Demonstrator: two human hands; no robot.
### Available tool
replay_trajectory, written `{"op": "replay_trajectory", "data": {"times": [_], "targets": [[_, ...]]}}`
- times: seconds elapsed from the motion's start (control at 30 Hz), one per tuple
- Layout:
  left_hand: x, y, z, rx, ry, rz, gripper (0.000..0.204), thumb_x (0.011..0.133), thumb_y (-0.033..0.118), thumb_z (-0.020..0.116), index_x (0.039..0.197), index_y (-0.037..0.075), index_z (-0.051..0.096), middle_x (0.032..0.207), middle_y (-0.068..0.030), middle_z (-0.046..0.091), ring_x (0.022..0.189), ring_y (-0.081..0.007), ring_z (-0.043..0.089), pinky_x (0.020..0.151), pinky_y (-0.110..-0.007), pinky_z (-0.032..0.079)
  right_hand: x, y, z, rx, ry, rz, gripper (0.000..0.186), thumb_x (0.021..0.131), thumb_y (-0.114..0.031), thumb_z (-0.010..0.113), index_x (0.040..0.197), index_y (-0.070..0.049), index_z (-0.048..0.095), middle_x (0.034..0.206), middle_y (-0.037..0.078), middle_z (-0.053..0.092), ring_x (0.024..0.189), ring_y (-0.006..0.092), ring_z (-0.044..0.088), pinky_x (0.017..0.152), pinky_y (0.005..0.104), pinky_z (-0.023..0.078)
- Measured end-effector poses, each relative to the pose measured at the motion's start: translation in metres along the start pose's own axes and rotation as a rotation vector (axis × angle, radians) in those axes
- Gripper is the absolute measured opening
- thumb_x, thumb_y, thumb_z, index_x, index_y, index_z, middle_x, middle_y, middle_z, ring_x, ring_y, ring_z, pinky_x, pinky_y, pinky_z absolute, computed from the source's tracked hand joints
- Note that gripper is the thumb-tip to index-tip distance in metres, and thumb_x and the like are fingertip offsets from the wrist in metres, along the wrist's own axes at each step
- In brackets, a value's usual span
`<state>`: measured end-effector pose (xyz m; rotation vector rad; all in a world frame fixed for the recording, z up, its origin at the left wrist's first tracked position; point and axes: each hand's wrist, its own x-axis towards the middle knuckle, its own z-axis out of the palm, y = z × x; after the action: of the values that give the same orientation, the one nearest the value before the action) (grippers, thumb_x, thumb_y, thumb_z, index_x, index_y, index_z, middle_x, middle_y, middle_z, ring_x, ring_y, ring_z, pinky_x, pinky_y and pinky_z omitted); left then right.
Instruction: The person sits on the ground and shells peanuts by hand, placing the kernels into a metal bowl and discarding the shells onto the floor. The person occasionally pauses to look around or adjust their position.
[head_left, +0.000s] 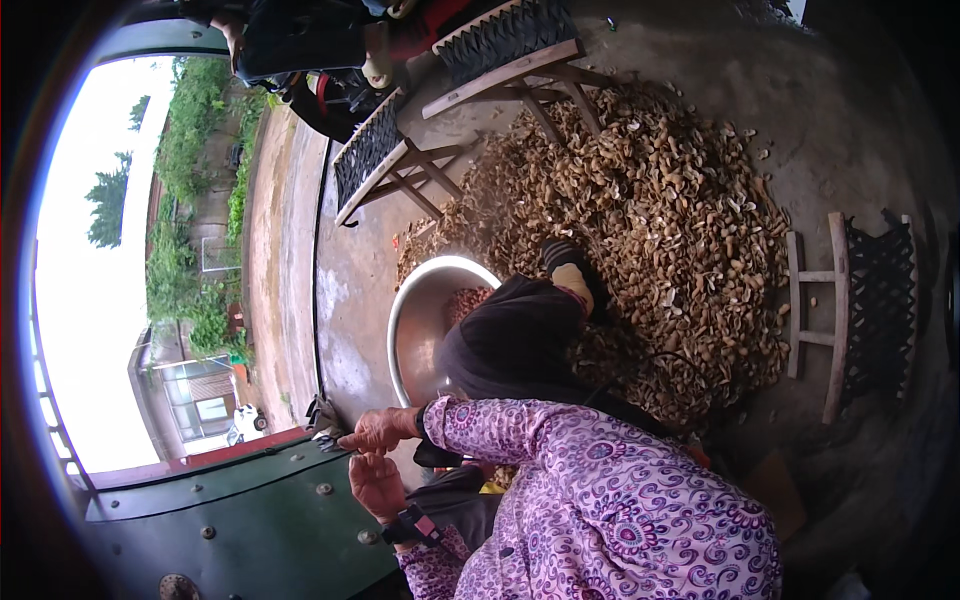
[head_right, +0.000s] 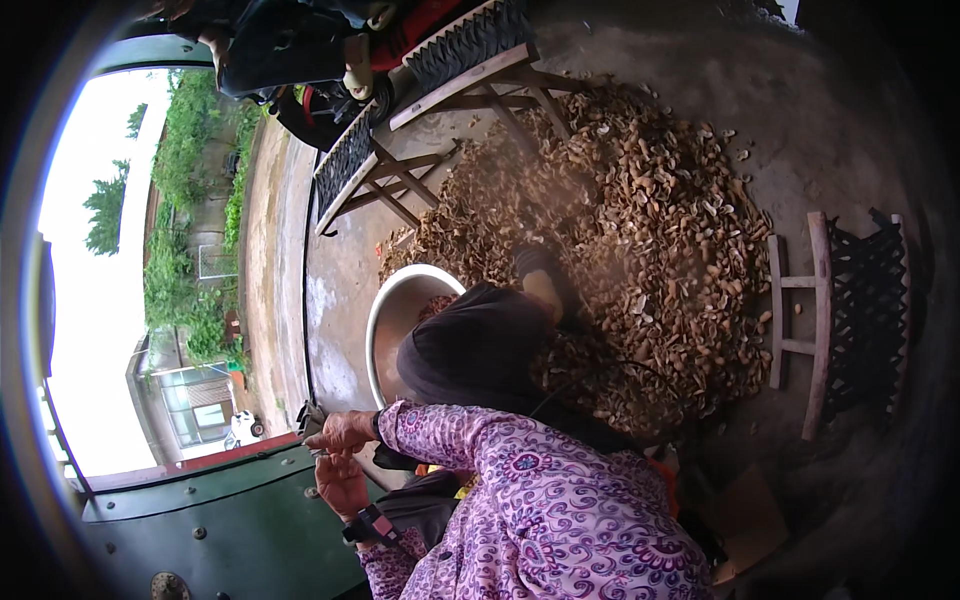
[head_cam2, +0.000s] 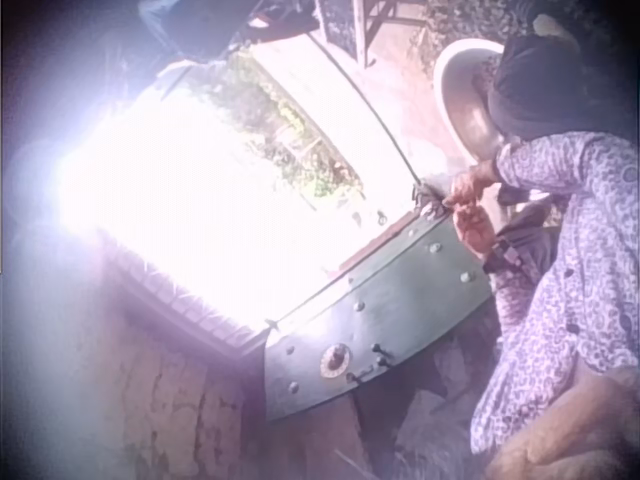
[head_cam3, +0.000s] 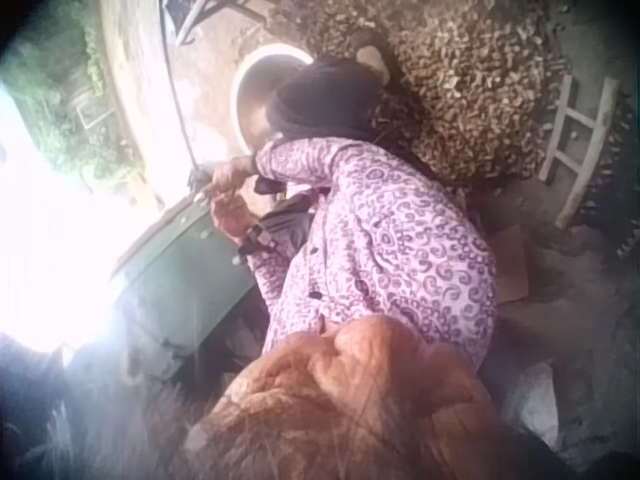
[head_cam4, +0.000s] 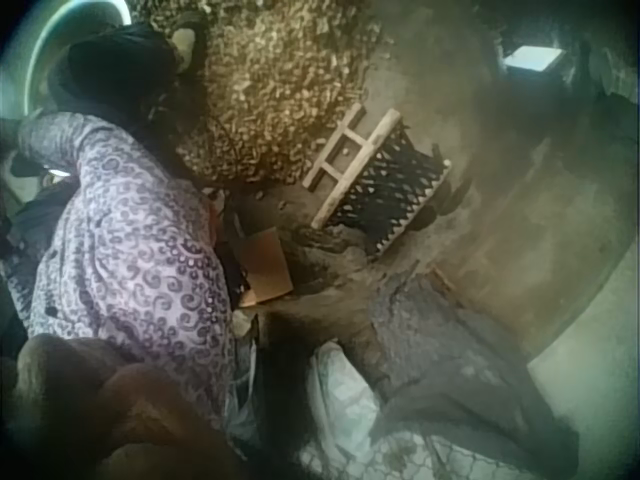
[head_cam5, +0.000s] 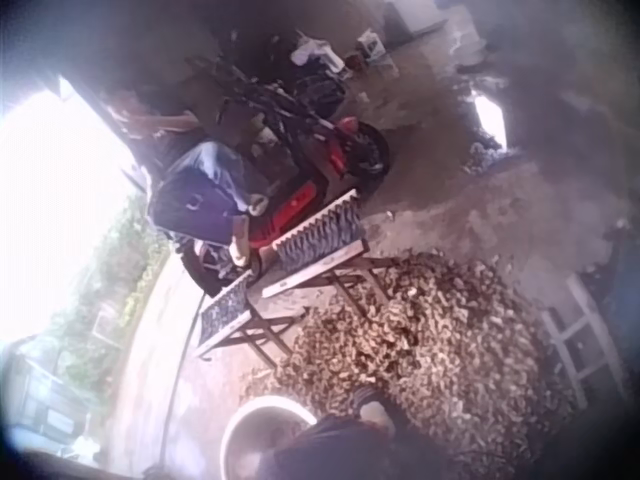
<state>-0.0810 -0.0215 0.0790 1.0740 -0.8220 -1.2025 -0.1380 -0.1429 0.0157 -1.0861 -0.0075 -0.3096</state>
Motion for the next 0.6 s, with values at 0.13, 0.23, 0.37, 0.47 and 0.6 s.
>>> {"op": "replay_trajectory", "data": {"times": [0.13,0.23,0.37,0.47,0.6], "targets": [[-0.006,0.004,0.021,0.167,0.291,-0.035,0.013,0.086,0.017,0.046,0.087,0.006,0.052,0.074,-0.0022,0.053,0.058,-0.0068,0.044,0.049,-0.022,0.034,0.005,0.002,0.009,-0.092,0.032,-0.087,0.055,0.073,-0.057,0.055,0.074,-0.002,0.061,0.063,0.004,0.056,0.054,0.0118,0.050,0.044,0.0250,0.039],[0.000,0.004,0.017,0.391,0.355,-0.100,0.012,0.085,0.015,0.052,0.077,0.005,0.051,0.065,-0.0006,0.050,0.051,-0.0063,0.043,0.045,-0.021,0.034,0.007,0.009,-0.005,-0.226,0.060,-0.158,0.049,0.077,-0.052,0.052,0.082,-0.004,0.061,0.065,0.006,0.057,0.055,0.0123,0.051,0.048,0.0272,0.042],[0.005,-0.005,0.017,0.363,0.381,-0.100,0.013,0.082,0.012,0.054,0.071,0.004,0.052,0.060,-0.0003,0.050,0.049,-0.0075,0.043,0.044,-0.020,0.035,-0.024,-0.021,-0.016,-0.258,0.107,-0.003,0.045,0.079,-0.048,0.051,0.073,-0.004,0.057,0.064,0.002,0.054,0.058,0.0102,0.050,0.052,0.0252,0.041],[0.004,-0.013,0.006,0.432,0.303,-0.083,0.016,0.082,0.016,0.055,0.073,0.002,0.057,0.063,-0.0026,0.055,0.051,-0.0082,0.048,0.046,-0.019,0.038,-0.034,-0.019,-0.017,-0.171,0.077,-0.006,0.034,0.078,-0.039,0.055,0.073,-0.005,0.057,0.064,0.000,0.053,0.059,0.0078,0.049,0.053,0.0229,0.040],[0.000,-0.023,-0.010,0.437,0.299,-0.101,0.016,0.081,0.015,0.055,0.075,0.001,0.057,0.065,-0.0043,0.057,0.052,-0.0092,0.051,0.046,-0.020,0.041,-0.031,-0.001,-0.021,-0.226,0.013,0.077,0.029,0.078,-0.035,0.058,0.075,-0.007,0.057,0.064,-0.002,0.052,0.057,0.0063,0.047,0.052,0.0209,0.039]]}}
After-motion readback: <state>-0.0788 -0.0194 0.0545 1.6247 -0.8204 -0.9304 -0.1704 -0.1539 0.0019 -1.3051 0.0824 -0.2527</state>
